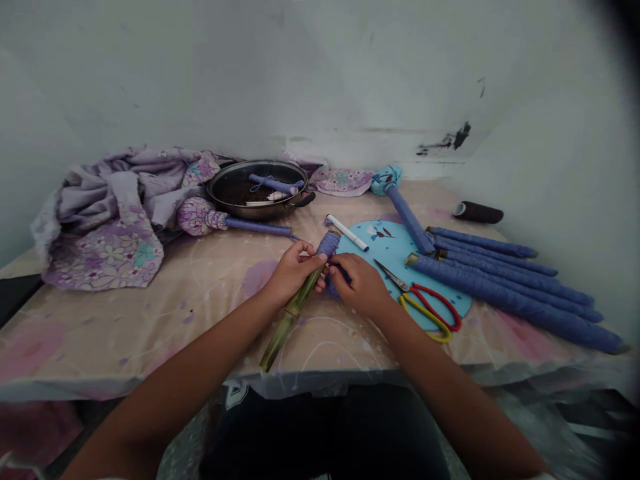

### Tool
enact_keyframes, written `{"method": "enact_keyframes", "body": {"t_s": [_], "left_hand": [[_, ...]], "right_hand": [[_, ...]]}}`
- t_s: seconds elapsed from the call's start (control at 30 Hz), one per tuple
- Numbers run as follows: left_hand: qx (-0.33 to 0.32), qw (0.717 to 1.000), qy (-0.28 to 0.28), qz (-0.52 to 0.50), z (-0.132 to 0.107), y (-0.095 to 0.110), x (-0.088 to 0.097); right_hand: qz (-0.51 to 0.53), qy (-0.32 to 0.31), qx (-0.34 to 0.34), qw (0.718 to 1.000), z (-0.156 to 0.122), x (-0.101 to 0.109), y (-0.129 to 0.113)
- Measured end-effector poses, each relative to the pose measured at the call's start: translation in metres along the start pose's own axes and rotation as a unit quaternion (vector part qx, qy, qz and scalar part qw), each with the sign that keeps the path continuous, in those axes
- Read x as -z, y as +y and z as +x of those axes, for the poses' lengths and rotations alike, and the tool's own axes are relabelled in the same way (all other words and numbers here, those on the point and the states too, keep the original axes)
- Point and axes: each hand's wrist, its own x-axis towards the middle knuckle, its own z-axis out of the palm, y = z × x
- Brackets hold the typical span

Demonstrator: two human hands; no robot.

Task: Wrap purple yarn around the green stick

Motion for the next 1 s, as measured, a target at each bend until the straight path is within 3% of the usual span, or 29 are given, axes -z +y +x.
{"method": "enact_keyframes", "body": {"t_s": [0.2,0.63,1.0], "left_hand": [[-0.018,1.000,0.024,0.003,0.003,-0.003,0.001],[-0.042,0.999,-0.002,0.004,0.002,-0.006,0.003],[0.051,0.999,-0.006,0.010,0.000,0.005,0.004]], "right_hand": [[0.009,-0.010,-0.006,1.000,0.000,-0.001,0.000],[0.022,-0.005,-0.014,1.000,-0.001,-0.003,0.003],[0.021,-0.004,-0.005,1.000,0.000,-0.003,0.002]]}}
